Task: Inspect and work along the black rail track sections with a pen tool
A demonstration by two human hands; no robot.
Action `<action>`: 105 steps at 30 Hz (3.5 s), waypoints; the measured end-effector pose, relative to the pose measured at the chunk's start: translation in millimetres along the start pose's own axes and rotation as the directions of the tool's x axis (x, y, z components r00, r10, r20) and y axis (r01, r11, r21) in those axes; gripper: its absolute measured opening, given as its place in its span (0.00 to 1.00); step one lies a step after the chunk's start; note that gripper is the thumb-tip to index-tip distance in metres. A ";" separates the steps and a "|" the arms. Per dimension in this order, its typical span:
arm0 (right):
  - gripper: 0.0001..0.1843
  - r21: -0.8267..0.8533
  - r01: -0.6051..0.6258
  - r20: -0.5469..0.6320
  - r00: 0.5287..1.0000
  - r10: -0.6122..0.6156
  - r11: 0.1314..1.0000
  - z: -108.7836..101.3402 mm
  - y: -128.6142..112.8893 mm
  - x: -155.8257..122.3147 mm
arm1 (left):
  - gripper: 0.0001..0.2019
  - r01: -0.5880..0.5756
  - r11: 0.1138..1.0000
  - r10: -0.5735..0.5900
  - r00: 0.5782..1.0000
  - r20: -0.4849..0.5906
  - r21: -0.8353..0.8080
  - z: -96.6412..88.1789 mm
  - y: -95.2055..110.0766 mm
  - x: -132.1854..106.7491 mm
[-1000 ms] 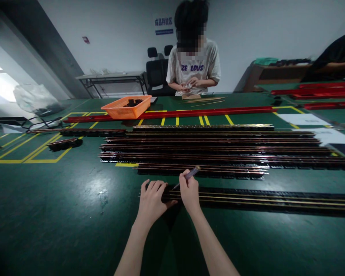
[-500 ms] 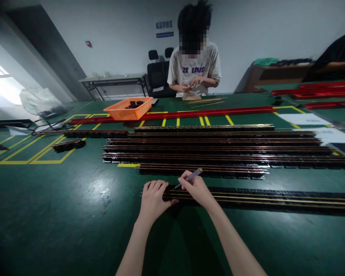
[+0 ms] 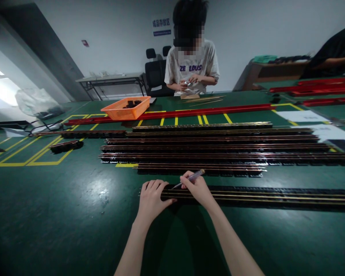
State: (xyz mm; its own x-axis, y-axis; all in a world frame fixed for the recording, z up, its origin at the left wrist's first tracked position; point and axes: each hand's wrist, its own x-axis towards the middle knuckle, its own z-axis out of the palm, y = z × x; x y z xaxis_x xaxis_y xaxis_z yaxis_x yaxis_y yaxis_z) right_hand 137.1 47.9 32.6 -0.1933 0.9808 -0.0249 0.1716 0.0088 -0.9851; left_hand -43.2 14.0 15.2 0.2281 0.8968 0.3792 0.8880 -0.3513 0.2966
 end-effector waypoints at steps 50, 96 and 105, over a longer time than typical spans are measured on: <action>0.09 0.049 0.073 -0.412 0.910 -0.046 0.996 -1.6 16.6 3.0 | 0.21 -0.015 1.000 0.016 0.998 0.055 -0.018 -3.5 -3.3 0.2; 0.10 0.010 0.144 -0.372 0.919 -0.130 0.990 29.8 3.8 4.1 | 0.22 0.006 1.000 -0.008 0.992 0.123 0.024 -13.1 -0.4 2.3; 0.10 0.017 0.117 -0.384 0.918 -0.102 0.993 31.5 6.0 5.0 | 0.22 0.007 1.000 -0.010 0.990 0.139 0.019 -12.5 -1.1 1.2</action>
State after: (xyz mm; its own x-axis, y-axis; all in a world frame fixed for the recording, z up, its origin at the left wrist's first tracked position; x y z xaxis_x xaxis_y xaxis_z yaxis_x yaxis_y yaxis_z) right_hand 106.7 46.8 21.2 0.1762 0.9739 0.1428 0.1312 0.1206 -0.9840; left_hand -49.0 12.1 26.3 0.2726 0.9290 0.2504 0.8970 -0.3395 0.2832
